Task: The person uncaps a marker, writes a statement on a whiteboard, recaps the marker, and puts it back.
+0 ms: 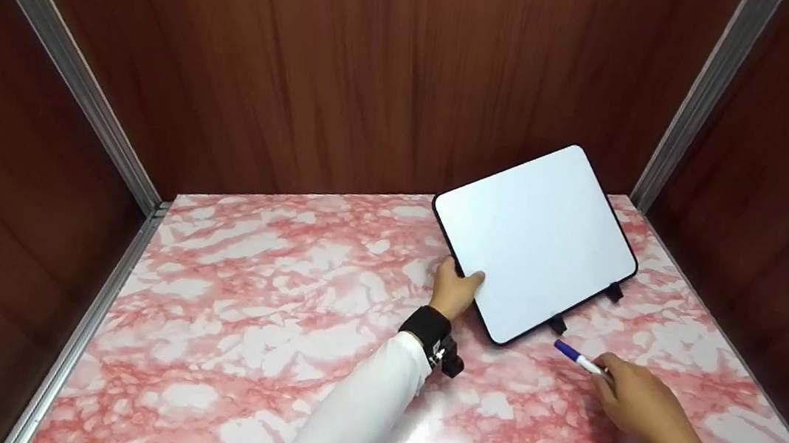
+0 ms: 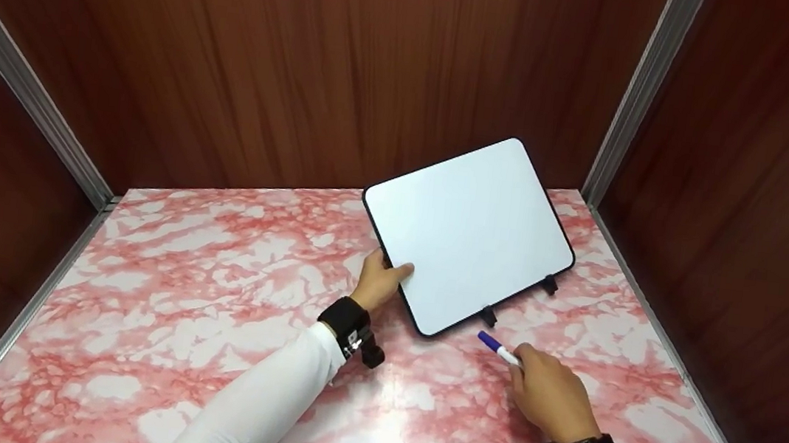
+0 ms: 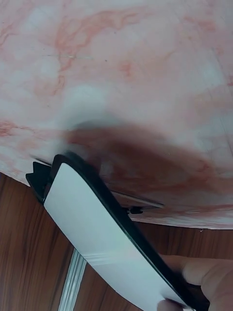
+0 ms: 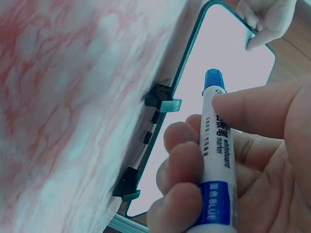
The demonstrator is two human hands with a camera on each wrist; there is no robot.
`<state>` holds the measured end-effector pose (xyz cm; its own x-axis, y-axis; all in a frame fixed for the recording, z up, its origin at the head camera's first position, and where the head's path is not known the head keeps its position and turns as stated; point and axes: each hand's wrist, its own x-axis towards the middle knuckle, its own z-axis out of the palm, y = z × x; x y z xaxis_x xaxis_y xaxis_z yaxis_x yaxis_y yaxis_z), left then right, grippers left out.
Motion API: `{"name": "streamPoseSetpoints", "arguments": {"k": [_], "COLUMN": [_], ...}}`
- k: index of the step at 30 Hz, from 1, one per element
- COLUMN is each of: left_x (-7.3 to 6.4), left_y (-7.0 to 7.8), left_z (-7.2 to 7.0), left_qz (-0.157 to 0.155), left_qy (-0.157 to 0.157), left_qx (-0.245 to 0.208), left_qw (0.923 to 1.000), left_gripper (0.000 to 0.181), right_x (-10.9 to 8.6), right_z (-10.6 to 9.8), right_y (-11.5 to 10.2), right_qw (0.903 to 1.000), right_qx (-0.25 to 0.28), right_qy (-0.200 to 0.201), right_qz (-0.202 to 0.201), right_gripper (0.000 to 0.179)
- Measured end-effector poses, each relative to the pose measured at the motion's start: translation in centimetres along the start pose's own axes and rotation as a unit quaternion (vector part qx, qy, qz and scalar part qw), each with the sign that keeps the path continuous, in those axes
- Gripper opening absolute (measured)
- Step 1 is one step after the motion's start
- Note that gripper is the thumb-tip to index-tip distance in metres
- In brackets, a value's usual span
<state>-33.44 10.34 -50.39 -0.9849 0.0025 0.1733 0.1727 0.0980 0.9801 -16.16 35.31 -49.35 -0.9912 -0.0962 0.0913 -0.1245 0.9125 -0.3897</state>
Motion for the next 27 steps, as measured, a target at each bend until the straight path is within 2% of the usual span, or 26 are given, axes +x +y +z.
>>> {"name": "streamPoseSetpoints", "arguments": {"k": [2,8,11,15,21,27], "left_x": [-0.1,-0.8,-1.1,-1.3,-0.8,-0.1], "left_y": [-0.1,-0.3,-0.5,-0.7,-0.9,-0.7], "left_z": [0.2,1.4,2.1,2.5,1.8,-0.1], "left_qz": [-0.010,-0.044,-0.049,-0.048,-0.068,-0.098], "left_qy": [0.002,0.034,0.046,0.060,0.058,0.032], "left_qx": [-0.015,-0.067,-0.107,-0.122,-0.094,-0.107], "left_qw": [0.9998,0.9962,0.9920,0.9896,0.9916,0.9890], "left_gripper": [0.032,0.033,0.028,0.020,0.028,0.034], "right_x": [0.0,-0.1,-0.2,-0.3,-0.5,-0.8], "right_z": [-0.1,-0.1,0.1,0.3,0.4,0.5], "right_y": [-0.2,-0.2,-0.1,0.1,0.4,0.6], "right_qw": [1.0000,0.9998,0.9997,0.9997,0.9984,0.9946], "right_qx": [0.002,0.012,0.017,0.019,0.021,0.028], "right_qy": [-0.004,-0.005,0.000,0.012,0.053,0.098], "right_qz": [0.008,0.016,0.015,0.010,-0.005,-0.020], "right_gripper": [0.013,0.015,0.015,0.010,0.011,0.014]}}
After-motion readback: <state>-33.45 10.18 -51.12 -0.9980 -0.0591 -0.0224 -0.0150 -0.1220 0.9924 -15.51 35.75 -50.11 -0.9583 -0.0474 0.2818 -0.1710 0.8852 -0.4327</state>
